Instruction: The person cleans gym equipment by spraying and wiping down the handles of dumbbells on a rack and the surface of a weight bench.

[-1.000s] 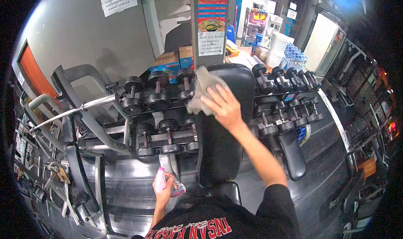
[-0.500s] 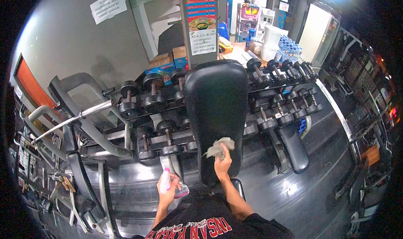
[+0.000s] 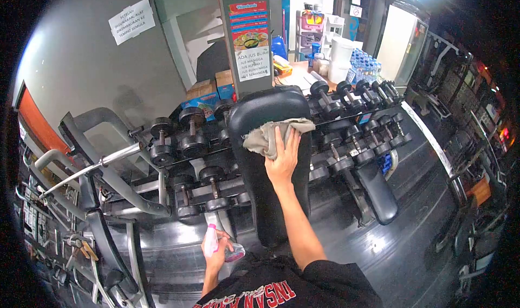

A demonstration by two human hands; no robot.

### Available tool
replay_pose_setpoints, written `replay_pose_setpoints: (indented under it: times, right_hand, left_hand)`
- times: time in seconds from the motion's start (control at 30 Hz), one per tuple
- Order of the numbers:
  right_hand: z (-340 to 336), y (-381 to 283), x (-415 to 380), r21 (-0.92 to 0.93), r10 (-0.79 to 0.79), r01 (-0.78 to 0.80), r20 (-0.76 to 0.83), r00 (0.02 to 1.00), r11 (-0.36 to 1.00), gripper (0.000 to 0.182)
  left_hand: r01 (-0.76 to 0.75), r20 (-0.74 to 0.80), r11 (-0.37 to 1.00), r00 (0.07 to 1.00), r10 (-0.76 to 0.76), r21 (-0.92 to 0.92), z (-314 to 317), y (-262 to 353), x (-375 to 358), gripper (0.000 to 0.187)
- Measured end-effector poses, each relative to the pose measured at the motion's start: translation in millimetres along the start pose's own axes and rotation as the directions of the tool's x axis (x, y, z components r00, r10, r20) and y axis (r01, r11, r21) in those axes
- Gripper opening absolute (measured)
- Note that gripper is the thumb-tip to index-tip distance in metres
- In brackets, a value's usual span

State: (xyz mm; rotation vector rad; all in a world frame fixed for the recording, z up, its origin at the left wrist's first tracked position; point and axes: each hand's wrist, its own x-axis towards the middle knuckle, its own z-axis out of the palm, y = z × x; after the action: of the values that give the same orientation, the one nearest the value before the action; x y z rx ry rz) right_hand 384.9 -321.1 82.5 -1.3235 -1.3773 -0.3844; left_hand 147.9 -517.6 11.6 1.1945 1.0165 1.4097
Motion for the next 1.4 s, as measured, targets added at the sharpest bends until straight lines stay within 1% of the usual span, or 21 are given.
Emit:
replay_pose_setpoints:
  times: [0.07,0.13,0.2,0.37,0.4,0.47,0.5,0.6,0.67,0.73,0.8,0.87,0.9,0.97,1.03,1.13,1.2,1.27,1.33,1.37,1.4]
  right_hand:
    - [4,1,-17,0.007,0.051,-0.051,-0.015,0.999,0.999,0.069]
    - [2,6,-38,0.007,0.038,-0.038,0.022,0.999,0.999,0.068]
    - [-2,19,-67,-0.055,0.014,-0.012,0.051,0.999,0.998,0.065]
    - [-9,49,-154,-0.129,0.116,-0.102,0.112,0.987,0.986,0.06]
    - [-12,55,-172,-0.124,0.184,-0.166,0.149,0.972,0.978,0.062]
    - [-18,58,-189,-0.03,0.336,-0.335,0.133,0.933,0.942,0.065]
    - [-17,63,-192,-0.033,0.336,-0.335,0.13,0.933,0.942,0.065]
    - [-15,70,-186,0.041,0.382,-0.387,0.1,0.919,0.921,0.07]
    - [-4,73,-159,0.038,0.402,-0.401,-0.005,0.916,0.915,0.072]
    - [-1,79,-115,0.007,0.337,-0.337,-0.051,0.94,0.941,0.072]
    - [-6,76,-56,0.089,0.287,-0.279,-0.102,0.952,0.956,0.068]
    - [-19,65,3,0.166,0.27,-0.255,-0.076,0.96,0.953,0.056]
    - [-22,62,26,0.175,0.305,-0.294,-0.039,0.951,0.94,0.054]
    - [-23,64,37,0.185,0.338,-0.332,0.0,0.941,0.925,0.053]
    - [-22,69,31,0.233,0.248,-0.235,-0.027,0.968,0.944,0.052]
    - [-30,79,-16,0.217,0.251,-0.248,0.011,0.968,0.944,0.053]
    - [-29,102,-72,0.311,0.4,-0.407,0.089,0.912,0.859,0.053]
    - [-31,122,-128,0.29,0.545,-0.581,0.201,0.814,0.761,0.048]
    - [-25,154,-180,0.226,0.571,-0.606,0.205,0.795,0.763,0.044]
    - [-28,153,-184,0.167,0.596,-0.628,0.205,0.776,0.76,0.04]
    - [-31,157,-183,0.164,0.597,-0.627,0.199,0.777,0.762,0.04]
  left_hand:
    - [0.006,-0.016,1.0,1.0,-0.005,0.008,0,-1,-3,0.017]
    - [0.024,-0.003,1.0,1.0,-0.024,-0.017,0,-2,-3,0.018]
    - [0.047,0.009,0.999,0.999,-0.047,-0.002,1,-5,-2,0.018]
    - [0.037,0.056,0.999,0.998,-0.037,0.004,8,-2,5,0.017]
    - [0.026,0.073,1.0,0.997,-0.025,-0.003,9,-1,7,0.017]
    - [0.038,0.078,0.999,0.996,-0.038,-0.002,10,1,7,0.017]
    - [0.053,0.08,0.999,0.995,-0.052,-0.002,11,2,6,0.017]
    - [0.034,0.119,0.999,0.992,-0.032,-0.013,13,5,5,0.016]
    - [0.051,0.124,0.999,0.991,-0.052,0.006,14,1,4,0.015]
    - [0.073,0.128,0.997,0.989,-0.076,0.031,13,-2,2,0.014]
    - [0.071,0.141,0.997,0.987,-0.073,0.019,13,-5,2,0.017]
    - [0.054,0.15,0.998,0.987,-0.059,0.036,14,-4,3,0.017]
    - [0.037,0.153,0.998,0.987,-0.045,0.053,14,-4,3,0.017]
    - [0.031,0.131,0.999,0.991,-0.036,0.038,19,-2,4,0.015]
    - [0.023,0.106,0.999,0.994,-0.026,0.026,20,-1,4,0.013]
    - [0.033,0.083,0.999,0.996,-0.035,0.019,22,0,5,0.014]
    - [0.029,0.065,0.999,0.997,-0.03,0.016,23,1,5,0.014]
    - [0.033,0.077,0.999,0.996,-0.035,0.024,24,1,6,0.014]
    - [0.041,0.094,0.998,0.995,-0.045,0.036,25,1,5,0.014]
    - [0.067,0.112,0.997,0.991,-0.069,0.03,26,0,5,0.014]
    - [0.089,0.13,0.996,0.987,-0.091,0.023,27,0,6,0.013]
